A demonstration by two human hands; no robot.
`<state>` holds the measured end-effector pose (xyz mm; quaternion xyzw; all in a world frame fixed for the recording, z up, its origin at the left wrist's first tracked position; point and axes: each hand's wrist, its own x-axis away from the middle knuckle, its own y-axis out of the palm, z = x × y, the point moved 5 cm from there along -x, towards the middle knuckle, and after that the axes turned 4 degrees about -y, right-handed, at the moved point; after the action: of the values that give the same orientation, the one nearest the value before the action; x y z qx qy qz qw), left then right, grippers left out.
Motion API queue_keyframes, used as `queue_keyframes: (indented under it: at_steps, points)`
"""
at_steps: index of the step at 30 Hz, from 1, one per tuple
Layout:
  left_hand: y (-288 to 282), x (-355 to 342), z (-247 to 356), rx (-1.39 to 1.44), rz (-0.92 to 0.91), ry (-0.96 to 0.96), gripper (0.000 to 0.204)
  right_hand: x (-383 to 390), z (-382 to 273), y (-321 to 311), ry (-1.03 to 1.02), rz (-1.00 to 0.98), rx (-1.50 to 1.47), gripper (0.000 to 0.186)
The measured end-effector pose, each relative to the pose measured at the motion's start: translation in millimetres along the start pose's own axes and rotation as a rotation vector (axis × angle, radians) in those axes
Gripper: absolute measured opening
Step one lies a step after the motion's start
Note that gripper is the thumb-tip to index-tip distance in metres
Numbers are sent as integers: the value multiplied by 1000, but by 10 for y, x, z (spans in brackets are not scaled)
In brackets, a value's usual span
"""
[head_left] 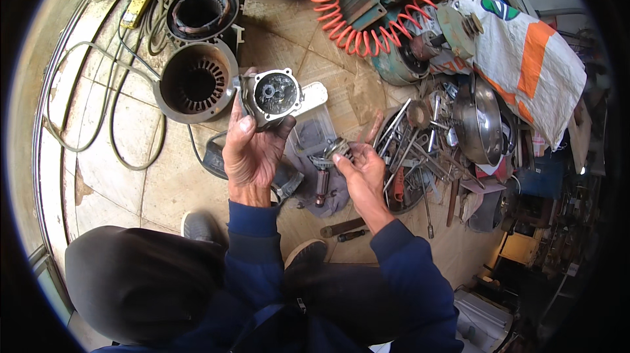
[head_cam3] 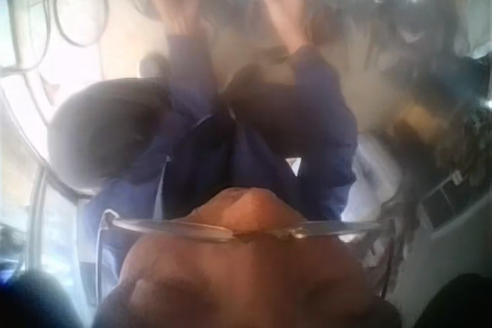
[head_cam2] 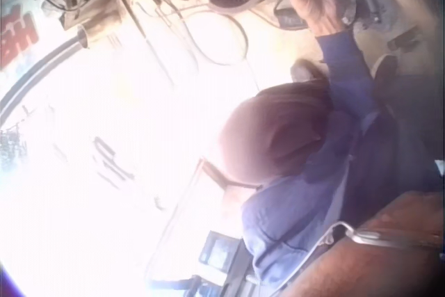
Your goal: The person is sitting on the floor in a workshop, disassembling and inspecting a mechanical part. They use a screwdriver to remove screws and separate components, then examine the internal parts.
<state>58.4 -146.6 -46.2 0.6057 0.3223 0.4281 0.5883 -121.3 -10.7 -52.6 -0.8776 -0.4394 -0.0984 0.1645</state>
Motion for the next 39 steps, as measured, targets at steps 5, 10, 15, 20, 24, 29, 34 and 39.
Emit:
queue_keyframes:
  at_steps: [5,10,15,20,24,29,34,39]
  points:
    - [73,-56,184,29,-21,46,90,-822,74,203,-230,223,5,37]
    - [8,-77,411,-45,-21,86,97,-1381,195,178,-223,418,117,33]
    - [-33,-132,426,-164,44,86,104,-1647,746,-10,-125,469,46,40]
    - [-57,-166,408,-232,98,88,108,-1484,770,61,-116,443,32,38]
    - [-58,-188,403,-217,29,79,105,-1447,662,14,-125,427,93,37]
    - [-34,-184,395,-242,110,61,109,-1374,667,-45,-175,390,32,38]
    - [-23,-181,388,-236,100,84,107,-845,409,333,-305,341,75,37]
    - [-50,-155,400,-222,89,90,105,-659,438,549,-429,248,433,33]
